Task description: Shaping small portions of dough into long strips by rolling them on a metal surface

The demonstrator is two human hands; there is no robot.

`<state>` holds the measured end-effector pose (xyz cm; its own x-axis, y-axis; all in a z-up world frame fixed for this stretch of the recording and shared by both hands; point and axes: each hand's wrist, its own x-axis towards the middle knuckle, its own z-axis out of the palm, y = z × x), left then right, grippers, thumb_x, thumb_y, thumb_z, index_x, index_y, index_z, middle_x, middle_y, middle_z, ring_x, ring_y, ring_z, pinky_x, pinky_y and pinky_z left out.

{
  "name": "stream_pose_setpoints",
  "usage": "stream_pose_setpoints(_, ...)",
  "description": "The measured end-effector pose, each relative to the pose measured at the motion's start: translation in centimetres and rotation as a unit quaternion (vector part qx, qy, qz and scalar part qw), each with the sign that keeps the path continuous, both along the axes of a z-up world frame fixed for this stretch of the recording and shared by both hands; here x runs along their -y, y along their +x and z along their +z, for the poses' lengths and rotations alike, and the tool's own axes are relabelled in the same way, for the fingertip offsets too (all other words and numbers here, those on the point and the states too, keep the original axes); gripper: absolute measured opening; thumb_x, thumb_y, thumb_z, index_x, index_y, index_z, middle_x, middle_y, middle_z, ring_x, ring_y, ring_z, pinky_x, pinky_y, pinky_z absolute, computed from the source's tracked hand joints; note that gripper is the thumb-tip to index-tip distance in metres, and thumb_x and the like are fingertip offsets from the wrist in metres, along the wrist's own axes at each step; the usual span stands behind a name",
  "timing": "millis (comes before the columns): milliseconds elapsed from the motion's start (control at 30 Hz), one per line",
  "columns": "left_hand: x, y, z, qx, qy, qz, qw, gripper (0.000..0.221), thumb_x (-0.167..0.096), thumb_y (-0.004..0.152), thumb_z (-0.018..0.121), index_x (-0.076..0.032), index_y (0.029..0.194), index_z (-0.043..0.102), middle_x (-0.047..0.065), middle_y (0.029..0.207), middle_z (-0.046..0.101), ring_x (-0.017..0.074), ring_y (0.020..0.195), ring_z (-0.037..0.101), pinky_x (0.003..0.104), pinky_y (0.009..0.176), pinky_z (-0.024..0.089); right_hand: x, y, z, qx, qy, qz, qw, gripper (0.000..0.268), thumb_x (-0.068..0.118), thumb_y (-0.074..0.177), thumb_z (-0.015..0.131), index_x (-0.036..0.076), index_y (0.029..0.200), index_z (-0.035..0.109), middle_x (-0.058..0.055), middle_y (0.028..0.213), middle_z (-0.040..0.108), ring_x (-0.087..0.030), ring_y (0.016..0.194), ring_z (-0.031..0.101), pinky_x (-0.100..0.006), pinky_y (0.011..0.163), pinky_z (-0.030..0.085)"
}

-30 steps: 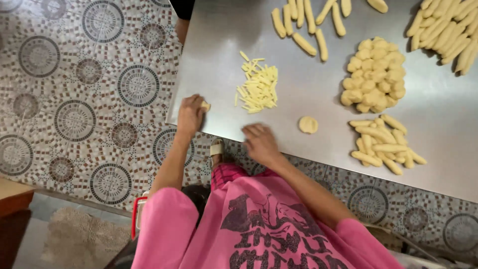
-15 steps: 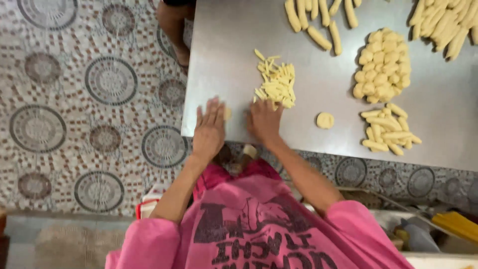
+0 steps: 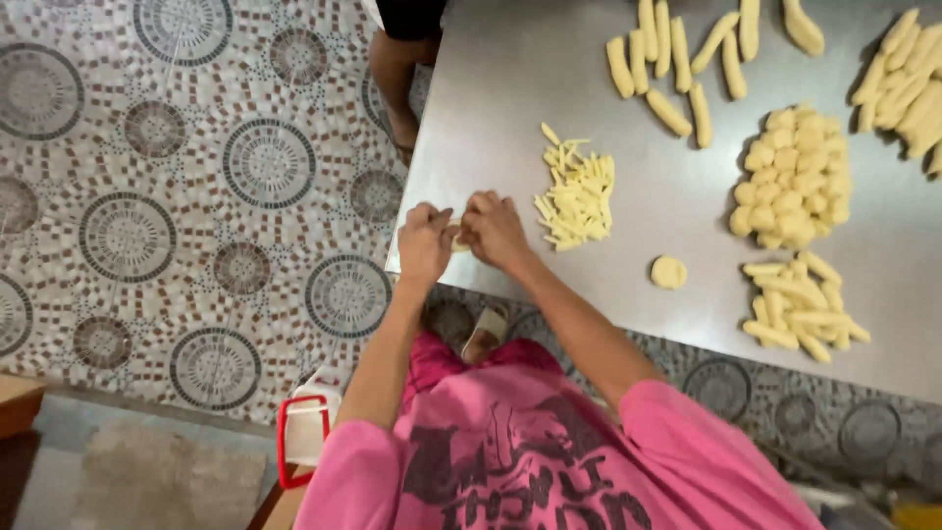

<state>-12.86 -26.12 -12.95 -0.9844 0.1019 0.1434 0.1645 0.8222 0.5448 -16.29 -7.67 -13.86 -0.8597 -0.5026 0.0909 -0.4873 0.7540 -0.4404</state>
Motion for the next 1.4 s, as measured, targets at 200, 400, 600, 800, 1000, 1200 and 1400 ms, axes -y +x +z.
stream_pose_setpoints(200, 0.5, 1.0, -0.4, -0.009, 0.151, -0.035, 0.988, 0.013, -0.018, 0.082, 0.081, -0.017, 0.094, 0.076, -0.001, 0.09, 0.05, 0.0292, 0.086, 0.058, 0.041, 0.074, 0.051, -1.3, 1.3, 0.3, 0.045, -0.047, -0.008, 0.998, 0.022, 0.035, 0.092, 0.072, 0.02, 0.108, 0.068, -0.001, 0.101, 0.066, -0.026, 0.105, 0.064, -0.045, 0.093, 0.04)
stream_pose_setpoints(400, 1.2, 0.5, 1.3, -0.05, 0.013, -0.058, 0.997, 0.059, -0.033, 0.091, 0.07, -0.017, 0.146, 0.056, 0.009, 0.107, 0.049, 0.032, 0.093, 0.051, 0.045, 0.077, 0.04, -1.2, 1.3, 0.0, -0.027, -0.056, -0.024, 0.998, 0.046, 0.034, 0.082, 0.078, 0.02, 0.123, 0.065, -0.003, 0.116, 0.06, -0.026, 0.111, 0.057, -0.045, 0.09, 0.038)
stream_pose_setpoints(600, 1.6, 0.5, -0.1, -0.137, 0.01, -0.083, 0.987, 0.039, -0.04, 0.097, 0.066, -0.018, 0.13, 0.069, 0.001, 0.097, 0.041, 0.0242, 0.086, 0.043, 0.039, 0.074, 0.031, -1.1, 2.4, -0.6, -0.07, -0.086, -0.024, 0.993, 0.043, 0.053, 0.096, 0.066, 0.016, 0.119, 0.068, -0.004, 0.111, 0.064, -0.027, 0.104, 0.06, -0.045, 0.091, 0.037)
stream_pose_setpoints(800, 2.4, 2.1, -2.1, -0.081, 0.052, -0.128, 0.987, 0.027, -0.038, 0.077, 0.081, -0.019, 0.097, 0.079, 0.002, 0.093, 0.047, 0.0272, 0.088, 0.047, 0.043, 0.078, 0.038, -1.8, 5.2, -1.8, -0.104, -0.023, -0.011, 0.994, 0.037, 0.051, 0.101, 0.054, 0.018, 0.101, 0.073, -0.006, 0.113, 0.067, -0.032, 0.103, 0.059, -0.053, 0.089, 0.039)
stream_pose_setpoints(1000, 4.9, 4.5, 2.9, -0.08, 0.126, -0.061, 0.987, 0.065, -0.029, 0.077, 0.085, -0.013, 0.137, 0.067, 0.013, 0.125, 0.055, 0.037, 0.112, 0.056, 0.047, 0.094, 0.045, 5.2, 10.3, 3.8, -0.045, -0.015, -0.042, 0.998, 0.067, 0.041, 0.103, 0.056, -0.005, 0.15, 0.047, -0.027, 0.154, 0.048, -0.052, 0.142, 0.041, -0.063, 0.117, 0.029)
stream_pose_setpoints(1200, 9.4, 5.2, 5.7, -0.001, 0.13, 0.049, 0.99, 0.036, -0.008, 0.096, 0.066, -0.01, 0.132, 0.068, 0.012, 0.121, 0.064, 0.0342, 0.112, 0.06, 0.049, 0.089, 0.043, 8.1, -9.5, 2.4, -0.012, 0.235, -0.129, 0.963, 0.101, 0.08, 0.107, 0.019, 0.003, 0.167, -0.006, -0.018, 0.176, -0.004, -0.044, 0.161, -0.006, -0.07, 0.129, -0.001)
stream_pose_setpoints(1400, 0.5, 9.2, 6.2, 0.002, 0.174, -0.133, 0.976, 0.078, -0.045, 0.106, 0.045, 0.009, 0.159, 0.028, 0.033, 0.164, 0.031, 0.0498, 0.152, 0.026, 0.06, 0.122, 0.02, 5.5, 11.7, 1.9, 0.072, 0.131, -0.032, 0.988, 0.072, 0.04, 0.101, 0.049, 0.0, 0.16, 0.038, -0.022, 0.173, 0.016, -0.047, 0.157, 0.008, -0.06, 0.125, 0.008)
